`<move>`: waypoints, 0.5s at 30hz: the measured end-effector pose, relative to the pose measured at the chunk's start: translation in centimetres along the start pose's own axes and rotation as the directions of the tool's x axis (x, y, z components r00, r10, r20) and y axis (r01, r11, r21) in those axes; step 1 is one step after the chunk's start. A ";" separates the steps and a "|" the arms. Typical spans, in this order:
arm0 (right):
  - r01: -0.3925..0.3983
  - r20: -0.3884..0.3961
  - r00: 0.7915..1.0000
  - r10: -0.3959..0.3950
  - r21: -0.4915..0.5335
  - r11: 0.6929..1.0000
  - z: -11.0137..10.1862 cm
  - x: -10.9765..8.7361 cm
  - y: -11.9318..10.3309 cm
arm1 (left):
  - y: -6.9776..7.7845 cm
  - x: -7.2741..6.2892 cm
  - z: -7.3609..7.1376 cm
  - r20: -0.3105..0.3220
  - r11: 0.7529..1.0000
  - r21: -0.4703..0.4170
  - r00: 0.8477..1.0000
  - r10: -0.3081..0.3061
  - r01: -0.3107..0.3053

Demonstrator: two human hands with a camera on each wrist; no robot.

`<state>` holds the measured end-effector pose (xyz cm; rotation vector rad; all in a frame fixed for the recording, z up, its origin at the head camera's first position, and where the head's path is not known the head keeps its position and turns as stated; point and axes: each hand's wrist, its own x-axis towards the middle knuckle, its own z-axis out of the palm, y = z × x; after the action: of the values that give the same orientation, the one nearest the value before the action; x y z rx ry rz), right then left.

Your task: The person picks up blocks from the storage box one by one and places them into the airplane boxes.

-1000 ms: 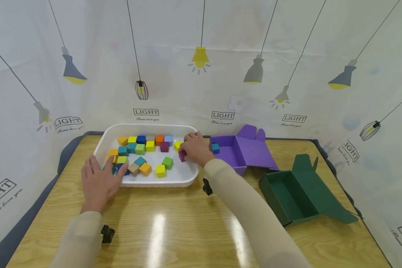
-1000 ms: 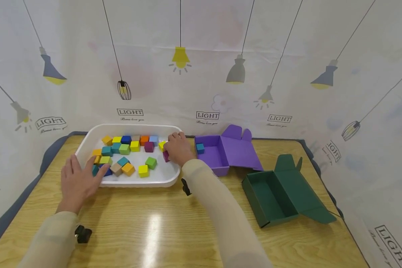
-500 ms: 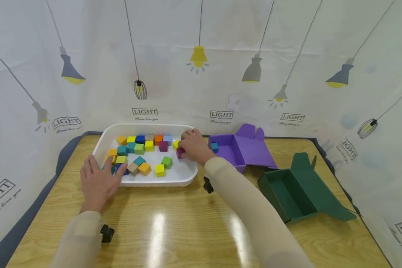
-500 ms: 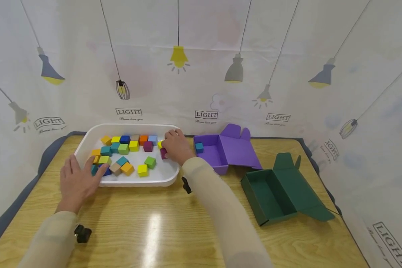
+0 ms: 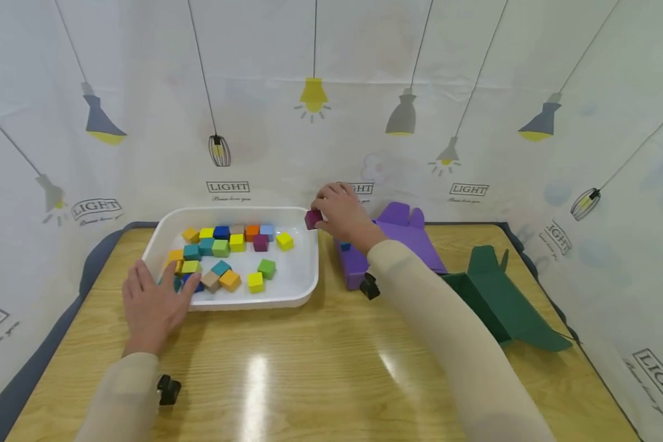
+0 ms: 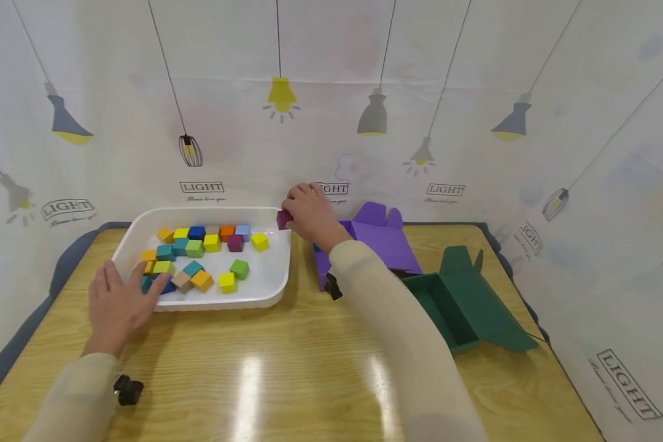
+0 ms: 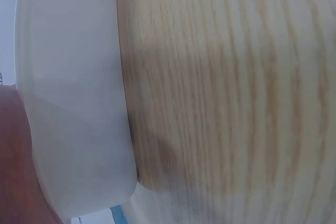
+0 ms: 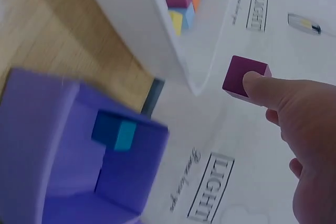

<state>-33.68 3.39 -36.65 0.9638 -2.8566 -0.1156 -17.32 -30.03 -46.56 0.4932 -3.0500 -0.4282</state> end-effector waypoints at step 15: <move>-0.151 0.042 0.987 0.153 -0.054 0.987 1.7 -3.1 6.3 | 0.0 0.0 -0.2 0.010 1.000 -0.015 1.000 0.000 0.000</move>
<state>-35.23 10.31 -37.95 0.7401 -2.9409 -0.1965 -17.35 -30.06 -46.37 0.4922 -3.0542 -0.4548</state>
